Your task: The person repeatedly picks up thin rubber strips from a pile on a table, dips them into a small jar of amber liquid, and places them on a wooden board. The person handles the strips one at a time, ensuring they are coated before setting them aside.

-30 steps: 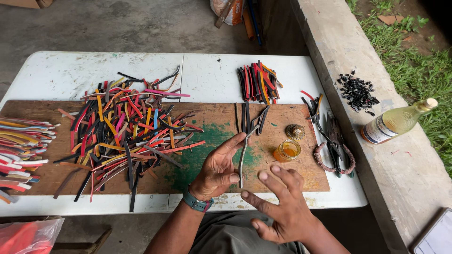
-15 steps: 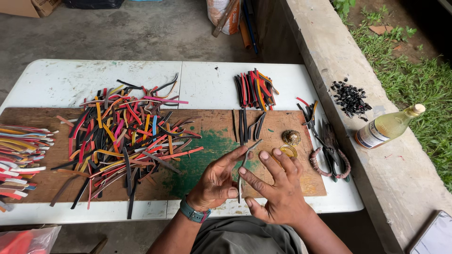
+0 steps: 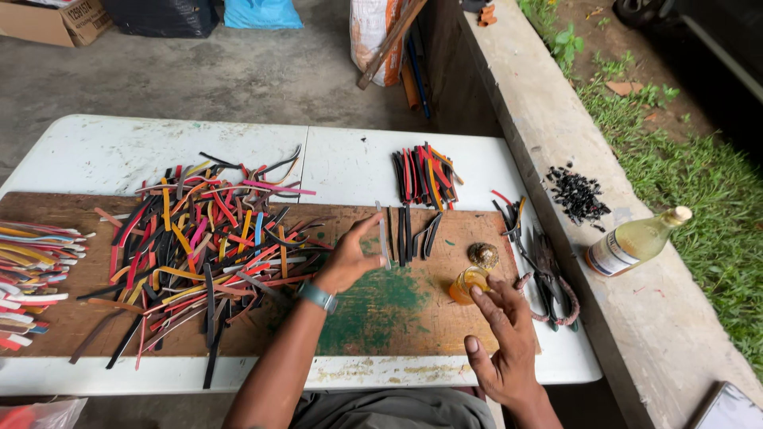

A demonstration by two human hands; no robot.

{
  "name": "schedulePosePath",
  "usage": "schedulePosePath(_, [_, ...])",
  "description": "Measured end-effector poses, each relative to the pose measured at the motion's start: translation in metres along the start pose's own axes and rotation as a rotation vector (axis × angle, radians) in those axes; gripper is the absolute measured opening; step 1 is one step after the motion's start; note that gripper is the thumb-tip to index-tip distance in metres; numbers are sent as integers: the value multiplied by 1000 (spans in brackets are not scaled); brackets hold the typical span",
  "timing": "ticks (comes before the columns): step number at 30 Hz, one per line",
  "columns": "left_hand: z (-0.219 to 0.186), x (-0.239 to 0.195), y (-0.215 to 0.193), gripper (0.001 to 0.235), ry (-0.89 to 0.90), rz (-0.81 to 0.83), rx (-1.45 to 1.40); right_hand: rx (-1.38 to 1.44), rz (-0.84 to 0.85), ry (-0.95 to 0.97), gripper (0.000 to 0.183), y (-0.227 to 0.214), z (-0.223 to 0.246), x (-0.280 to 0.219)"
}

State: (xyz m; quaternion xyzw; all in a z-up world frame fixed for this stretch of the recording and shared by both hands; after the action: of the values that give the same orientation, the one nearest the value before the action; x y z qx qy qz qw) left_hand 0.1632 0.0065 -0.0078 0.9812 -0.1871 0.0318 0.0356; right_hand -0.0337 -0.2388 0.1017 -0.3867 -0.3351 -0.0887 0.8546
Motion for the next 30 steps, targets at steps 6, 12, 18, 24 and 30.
schedulePosePath(6, [58, 63, -14, 95, -215, 51, -29, -22, 11, 100, 50, -2, -7, -8])
schedulePosePath(12, [74, 61, -13, 96, -139, 52, 495, -61, -7, 84, 47, -2, -13, -11])
schedulePosePath(18, [46, 47, -4, 115, -100, -76, 726, 42, 9, 152, 47, -7, -16, -16])
schedulePosePath(24, [25, -51, 15, 55, -270, -150, 798, -42, 11, 228, 51, -9, -21, -15])
schedulePosePath(30, [6, -116, 26, 34, -172, 133, 1047, -165, 54, 262, 52, -16, -28, 0])
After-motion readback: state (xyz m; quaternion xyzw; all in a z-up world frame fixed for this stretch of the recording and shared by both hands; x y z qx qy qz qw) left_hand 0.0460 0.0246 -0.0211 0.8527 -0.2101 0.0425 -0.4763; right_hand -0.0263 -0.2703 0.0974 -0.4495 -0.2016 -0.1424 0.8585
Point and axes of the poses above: each hand's wrist, its own x-axis towards the middle knuckle, its own y-axis out of the palm, z = x × y, the point moved 5 cm from there along x, towards the middle knuckle, and after that the axes turned 11 degrees about -x, right-handed, at the moved point
